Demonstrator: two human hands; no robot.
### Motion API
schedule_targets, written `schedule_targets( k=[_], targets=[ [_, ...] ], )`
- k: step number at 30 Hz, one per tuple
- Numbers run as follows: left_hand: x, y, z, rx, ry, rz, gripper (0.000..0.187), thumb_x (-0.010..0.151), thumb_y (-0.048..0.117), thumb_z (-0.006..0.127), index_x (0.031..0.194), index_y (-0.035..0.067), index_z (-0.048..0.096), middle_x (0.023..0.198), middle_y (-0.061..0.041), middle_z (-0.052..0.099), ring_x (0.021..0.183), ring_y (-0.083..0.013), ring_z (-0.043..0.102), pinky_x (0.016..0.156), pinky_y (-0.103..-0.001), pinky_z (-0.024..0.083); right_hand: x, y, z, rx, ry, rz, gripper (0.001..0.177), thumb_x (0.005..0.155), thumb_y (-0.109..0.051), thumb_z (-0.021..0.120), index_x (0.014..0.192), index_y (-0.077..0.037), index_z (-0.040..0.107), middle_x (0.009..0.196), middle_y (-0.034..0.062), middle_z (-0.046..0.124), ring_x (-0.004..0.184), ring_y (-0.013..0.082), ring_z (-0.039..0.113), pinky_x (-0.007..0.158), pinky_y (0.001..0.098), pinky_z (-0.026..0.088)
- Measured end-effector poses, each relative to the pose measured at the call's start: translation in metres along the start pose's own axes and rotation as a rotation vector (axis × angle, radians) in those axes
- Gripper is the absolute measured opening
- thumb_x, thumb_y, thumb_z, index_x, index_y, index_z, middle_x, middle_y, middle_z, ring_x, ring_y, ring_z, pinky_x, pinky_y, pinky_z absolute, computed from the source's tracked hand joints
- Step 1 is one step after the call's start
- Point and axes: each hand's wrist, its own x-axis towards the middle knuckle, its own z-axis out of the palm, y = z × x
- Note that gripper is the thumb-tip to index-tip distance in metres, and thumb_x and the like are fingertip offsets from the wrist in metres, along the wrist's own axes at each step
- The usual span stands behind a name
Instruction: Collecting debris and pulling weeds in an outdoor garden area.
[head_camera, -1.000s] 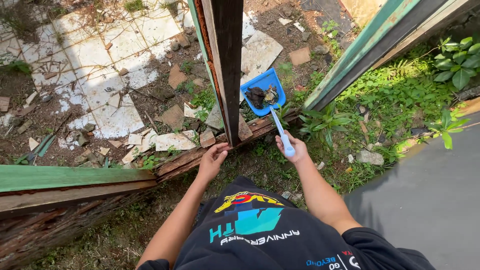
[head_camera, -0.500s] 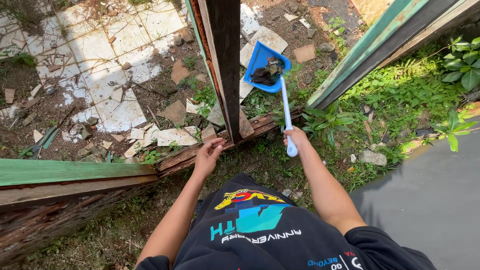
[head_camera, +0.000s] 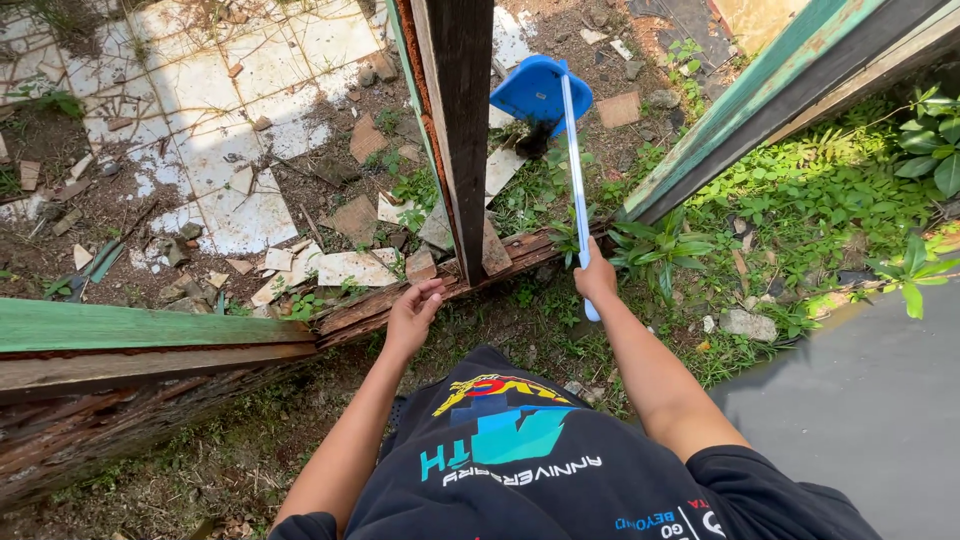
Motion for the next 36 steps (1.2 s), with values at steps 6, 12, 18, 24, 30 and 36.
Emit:
schedule_targets(
  k=[6,12,18,24,30,36],
  targets=[
    [-0.002,0.007,0.002,0.002,0.021,0.000,0.035,0.101,0.020,0.064,0.134,0.009,0.064,0.122,-0.003,0.074,0.099,-0.0067,0.066,0.075,-0.023,0.052,-0.005,0.003,-0.011,0.008,0.051,-0.062,0.092,0.084,-0.014,0.070,0.164,-0.029,0.027,0.114,0.0239,0.070,0.100,0.0433,0.069,0.090,0.0517,0.054],
    [0.000,0.004,-0.001,-0.032,0.042,-0.014,0.034,0.101,0.019,0.065,0.134,0.011,0.065,0.122,-0.001,0.073,0.099,-0.0059,0.066,0.075,-0.022,0.051,-0.023,0.023,-0.006,0.023,0.115,-0.196,0.092,0.084,-0.014,0.073,0.163,-0.025,0.028,0.110,0.0246,0.071,0.096,0.0443,0.069,0.086,0.0526,0.054],
    [0.005,0.001,0.001,-0.039,0.066,-0.028,0.034,0.100,0.018,0.065,0.133,0.010,0.066,0.120,0.000,0.074,0.093,-0.0044,0.063,0.072,-0.022,0.049,-0.073,-0.015,-0.040,0.289,-0.040,0.044,0.083,0.091,-0.013,0.070,0.164,-0.026,0.032,0.092,0.0209,0.076,0.061,0.0269,0.070,0.059,0.0414,0.056],
    [0.015,-0.014,0.012,-0.037,0.016,0.022,0.034,0.101,0.016,0.065,0.134,0.006,0.066,0.120,-0.004,0.074,0.092,-0.0093,0.061,0.074,-0.025,0.050,-0.081,-0.001,-0.050,0.679,-0.103,0.021,0.084,0.089,-0.003,0.069,0.163,-0.014,0.029,0.088,0.0094,0.066,0.046,0.0181,0.058,0.039,0.0346,0.049],
    [0.016,-0.020,0.014,-0.041,-0.073,0.092,0.032,0.101,0.015,0.064,0.132,0.005,0.066,0.119,-0.005,0.073,0.112,-0.0114,0.067,0.097,-0.028,0.053,-0.132,-0.026,-0.071,0.905,-0.178,0.121,0.079,0.089,-0.005,0.063,0.162,-0.016,0.034,0.084,0.0098,0.061,0.046,0.0147,0.057,0.038,0.0315,0.048],
    [0.012,-0.018,-0.011,0.014,-0.155,0.099,0.032,0.101,0.014,0.065,0.132,0.005,0.066,0.118,-0.005,0.073,0.111,-0.0123,0.067,0.097,-0.028,0.053,-0.155,-0.010,-0.081,1.255,-0.359,0.074,0.064,0.097,-0.013,0.060,0.156,-0.011,0.037,0.087,0.0070,0.061,0.053,0.0139,0.058,0.042,0.0292,0.048]
  ],
)
